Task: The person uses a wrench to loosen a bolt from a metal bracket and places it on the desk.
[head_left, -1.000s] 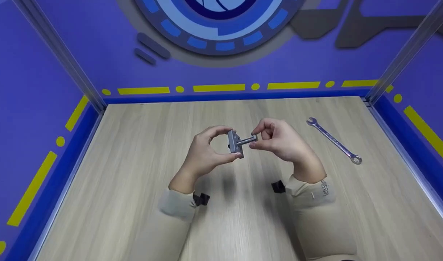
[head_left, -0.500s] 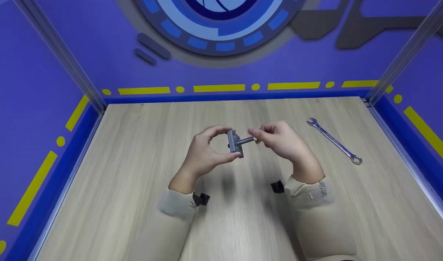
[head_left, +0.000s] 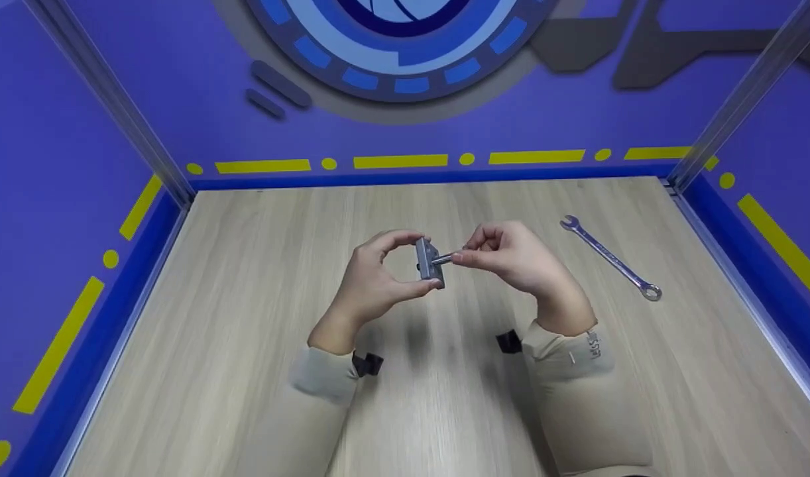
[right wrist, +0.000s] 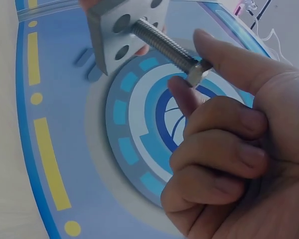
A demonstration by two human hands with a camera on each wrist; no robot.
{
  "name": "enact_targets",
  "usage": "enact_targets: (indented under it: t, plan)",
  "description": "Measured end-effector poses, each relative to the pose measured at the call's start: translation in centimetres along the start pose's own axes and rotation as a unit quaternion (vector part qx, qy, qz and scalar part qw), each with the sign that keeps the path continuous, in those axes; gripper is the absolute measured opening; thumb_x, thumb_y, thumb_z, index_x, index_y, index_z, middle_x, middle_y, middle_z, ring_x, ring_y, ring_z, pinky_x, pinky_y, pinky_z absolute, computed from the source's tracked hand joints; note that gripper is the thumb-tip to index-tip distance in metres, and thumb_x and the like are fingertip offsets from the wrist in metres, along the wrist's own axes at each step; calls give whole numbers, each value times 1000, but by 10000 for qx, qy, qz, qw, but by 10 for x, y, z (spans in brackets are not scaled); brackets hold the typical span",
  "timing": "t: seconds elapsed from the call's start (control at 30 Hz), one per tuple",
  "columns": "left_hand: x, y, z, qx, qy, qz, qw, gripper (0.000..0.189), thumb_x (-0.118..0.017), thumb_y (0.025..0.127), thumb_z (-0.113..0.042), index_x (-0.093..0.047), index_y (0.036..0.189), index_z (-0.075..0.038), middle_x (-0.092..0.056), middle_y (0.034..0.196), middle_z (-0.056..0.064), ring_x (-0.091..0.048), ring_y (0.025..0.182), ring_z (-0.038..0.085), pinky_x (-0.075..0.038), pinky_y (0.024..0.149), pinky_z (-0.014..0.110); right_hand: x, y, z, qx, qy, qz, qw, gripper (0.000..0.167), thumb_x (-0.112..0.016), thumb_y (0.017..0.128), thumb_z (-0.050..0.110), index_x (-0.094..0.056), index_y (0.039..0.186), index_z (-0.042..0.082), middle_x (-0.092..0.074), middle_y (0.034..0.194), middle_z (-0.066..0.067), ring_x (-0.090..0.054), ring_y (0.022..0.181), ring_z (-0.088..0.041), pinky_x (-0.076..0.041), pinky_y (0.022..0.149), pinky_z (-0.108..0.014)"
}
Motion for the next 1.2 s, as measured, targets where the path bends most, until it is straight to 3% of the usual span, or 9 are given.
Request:
enact_targets:
  t: [0.2,0.37,0.53,0.63,0.73,0.87,1.0,1.2]
  plan:
    - [-1,1,2,43,-77,35,10000,71,-105,81,-25,-74,143,-8,-78,139,2,-69,141,25,-47,131,62,1,0,6,363,180,-70,9992,24,-91,89,1,-76,108,-3,-44,64,9,-37,56,-5,-29,53,-19]
    - [0,0,2,91,-103,6,9999,71,-106,80,-25,-75,142,-9,-78,139,1,-69,140,24,-48,130,63,0,1,9,503,104,-14,9987,22,-87,89,-3,-75,107,-2,-43,64,9,-37,56,-4,-29,54,-20]
    - [0,0,4,125,-87,-12,9999,72,-106,80,-25,-74,143,-9,-78,140,1,-69,141,24,-47,131,63,2,0,8,439,162,-4,9989,36,-94,87,3,-75,117,0,-42,66,7,-38,58,-7,-32,55,-22]
    - [1,0,4,119,-85,-12,9999,71,-106,80,-26,-75,143,-11,-78,140,2,-68,141,24,-47,132,63,7,0,7,312,53,-203,9993,37,-95,90,15,-76,120,4,-43,67,7,-39,60,-9,-33,56,-23]
    - [1,0,3,82,-75,-30,9999,70,-106,80,-25,-76,142,-13,-78,139,2,-69,141,24,-47,132,62,9,1,2,74,-200,-364,9991,27,-88,101,31,-82,108,6,-49,67,9,-41,62,-10,-35,58,-24]
    - [1,0,1,5,-8,-24,10000,69,-105,81,-24,-76,142,-14,-78,139,4,-69,141,26,-48,132,59,3,3,-5,-251,-326,-246,9988,48,-73,111,45,-84,84,6,-47,59,11,-36,55,-9,-28,52,-24]
    - [1,0,0,-36,124,-34,9999,69,-106,80,-25,-76,142,-14,-78,139,3,-69,141,26,-50,130,56,0,3,-5,-231,-310,-139,9992,50,-73,110,44,-82,80,6,-42,55,11,-30,50,-7,-22,49,-23]
    - [1,0,0,-30,140,-30,9999,70,-106,80,-25,-76,142,-15,-78,140,3,-69,142,26,-51,129,55,2,2,0,52,-210,-137,9997,28,-84,103,29,-85,96,2,-46,59,14,-33,55,-4,-26,54,-22]
Point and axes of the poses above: each hand's wrist, its own y-axis towards the middle knuckle, its own x-axis out of the back of the hand, z = x × y, the point moved 10 cm from there along y, towards the middle knuckle
